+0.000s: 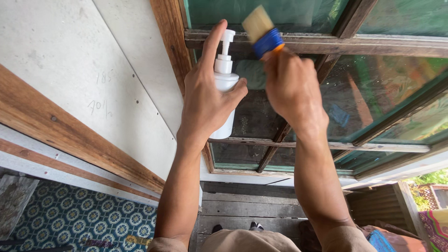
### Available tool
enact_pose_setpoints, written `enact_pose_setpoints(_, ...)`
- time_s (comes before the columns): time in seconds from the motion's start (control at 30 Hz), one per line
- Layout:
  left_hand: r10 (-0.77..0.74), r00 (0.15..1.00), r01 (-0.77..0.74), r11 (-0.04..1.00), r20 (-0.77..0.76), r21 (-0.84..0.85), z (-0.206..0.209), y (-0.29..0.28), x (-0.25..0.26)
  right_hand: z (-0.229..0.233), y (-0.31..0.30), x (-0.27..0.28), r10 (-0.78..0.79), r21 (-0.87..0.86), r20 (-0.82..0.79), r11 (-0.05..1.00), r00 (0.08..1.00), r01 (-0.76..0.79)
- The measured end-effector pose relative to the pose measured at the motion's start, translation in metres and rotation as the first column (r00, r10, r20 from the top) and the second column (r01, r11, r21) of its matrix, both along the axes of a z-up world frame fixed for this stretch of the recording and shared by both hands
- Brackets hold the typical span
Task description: The person applies liquid from a white pump bottle to the wooden frames of a window and scrubs the wood with a brush.
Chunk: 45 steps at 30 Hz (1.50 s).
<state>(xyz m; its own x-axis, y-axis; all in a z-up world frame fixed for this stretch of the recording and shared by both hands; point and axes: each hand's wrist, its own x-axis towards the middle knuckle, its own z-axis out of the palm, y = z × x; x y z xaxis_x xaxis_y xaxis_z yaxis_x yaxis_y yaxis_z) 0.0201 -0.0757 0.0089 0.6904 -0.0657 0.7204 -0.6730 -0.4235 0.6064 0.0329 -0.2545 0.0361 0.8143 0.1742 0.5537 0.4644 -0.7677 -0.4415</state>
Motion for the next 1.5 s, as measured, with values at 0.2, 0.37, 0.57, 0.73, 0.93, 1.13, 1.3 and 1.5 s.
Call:
enact_pose_setpoints(0.2,-0.094,0.994,0.091,0.994,-0.049,-0.063,0.001,-0.015,0.007,0.009,-0.006,-0.007,-0.075,-0.197,-0.310,0.980,0.948,0.014)
enact_pose_setpoints(0.37,-0.031,0.999,0.030,0.999,0.030,0.031,-0.005,-0.025,0.015,0.006,-0.023,-0.003,0.027,0.048,-0.005,0.999,1.000,-0.027)
enact_pose_setpoints(0.57,-0.023,1.000,0.023,1.000,0.008,-0.008,0.000,-0.020,0.008,-0.009,-0.018,0.012,0.033,-0.138,-0.212,0.988,0.977,-0.063)
enact_pose_setpoints(0.73,0.009,0.997,-0.010,1.000,0.082,0.012,-0.001,-0.017,0.002,0.004,-0.023,0.003,-0.126,-0.006,-0.178,0.992,0.976,0.127)
enact_pose_setpoints(0.93,-0.032,0.998,0.032,0.999,0.051,-0.001,-0.003,-0.023,0.004,0.018,-0.022,-0.013,-0.229,-0.258,-0.336,0.955,0.913,0.145)
enact_pose_setpoints(1.13,-0.026,0.999,0.025,1.000,-0.033,-0.011,-0.001,-0.030,0.003,0.022,-0.030,-0.017,-0.307,-0.175,-0.209,0.946,0.929,0.273)
enact_pose_setpoints(1.3,-0.083,0.994,0.081,0.996,-0.076,-0.022,-0.002,-0.041,0.008,0.025,-0.031,-0.019,-0.270,-0.298,-0.384,0.941,0.883,0.158)
enact_pose_setpoints(1.5,-0.073,0.996,0.071,0.997,0.047,0.041,0.001,-0.053,0.010,0.025,-0.043,-0.019,-0.331,-0.201,-0.310,0.939,0.891,0.279)
